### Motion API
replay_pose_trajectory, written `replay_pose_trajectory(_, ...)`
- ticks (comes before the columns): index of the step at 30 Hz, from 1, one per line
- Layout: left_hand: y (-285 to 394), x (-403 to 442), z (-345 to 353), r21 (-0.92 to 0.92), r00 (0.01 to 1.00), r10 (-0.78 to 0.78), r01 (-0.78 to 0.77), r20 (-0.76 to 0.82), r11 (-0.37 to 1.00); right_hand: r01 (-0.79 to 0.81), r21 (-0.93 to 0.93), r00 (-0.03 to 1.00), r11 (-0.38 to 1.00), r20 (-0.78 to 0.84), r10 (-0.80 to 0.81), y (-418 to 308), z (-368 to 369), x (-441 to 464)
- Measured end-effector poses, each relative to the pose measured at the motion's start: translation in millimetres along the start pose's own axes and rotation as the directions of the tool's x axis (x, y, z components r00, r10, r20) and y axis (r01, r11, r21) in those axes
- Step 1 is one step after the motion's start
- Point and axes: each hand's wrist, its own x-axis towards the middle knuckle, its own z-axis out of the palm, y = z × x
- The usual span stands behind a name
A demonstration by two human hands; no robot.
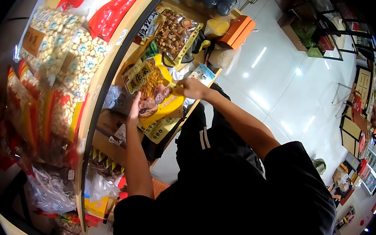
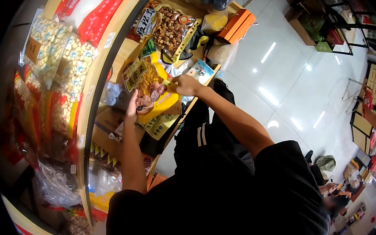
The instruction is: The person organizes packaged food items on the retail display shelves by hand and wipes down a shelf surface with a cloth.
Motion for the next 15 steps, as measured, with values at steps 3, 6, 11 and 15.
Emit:
replay_pose_trajectory(3, -31.2, -1.4, -11.7, -0.184, 0.992, -0.074, 0.092, 0.104, 0.979, 0.054, -0.074, 0.998, 0.996, -0.030, -0.056, 5.6, 17.8, -22.2)
replay_pose_trajectory(6, -64.1, -13.5, -11.0, -0.250, 0.999, -0.017, 0.027, 0.040, 0.968, 0.016, -0.058, 0.998, 0.998, 0.057, -0.012, 4.6, 20.5, -48.7)
replay_pose_trajectory(11, -71.0, -79.7, 8.3, -0.118, 0.946, 0.316, -0.306, 0.077, 0.945, -0.051, 0.019, 0.973, 0.999, 0.225, 0.046, -0.2, 9.4, -81.4)
replay_pose_trajectory(15, -66.7, -121.9, 37.2, -0.113, 0.870, 0.492, -0.491, -0.021, 0.864, -0.137, 0.693, 0.990, 0.707, 0.114, 0.080, 54.4, 53.6, -77.1)
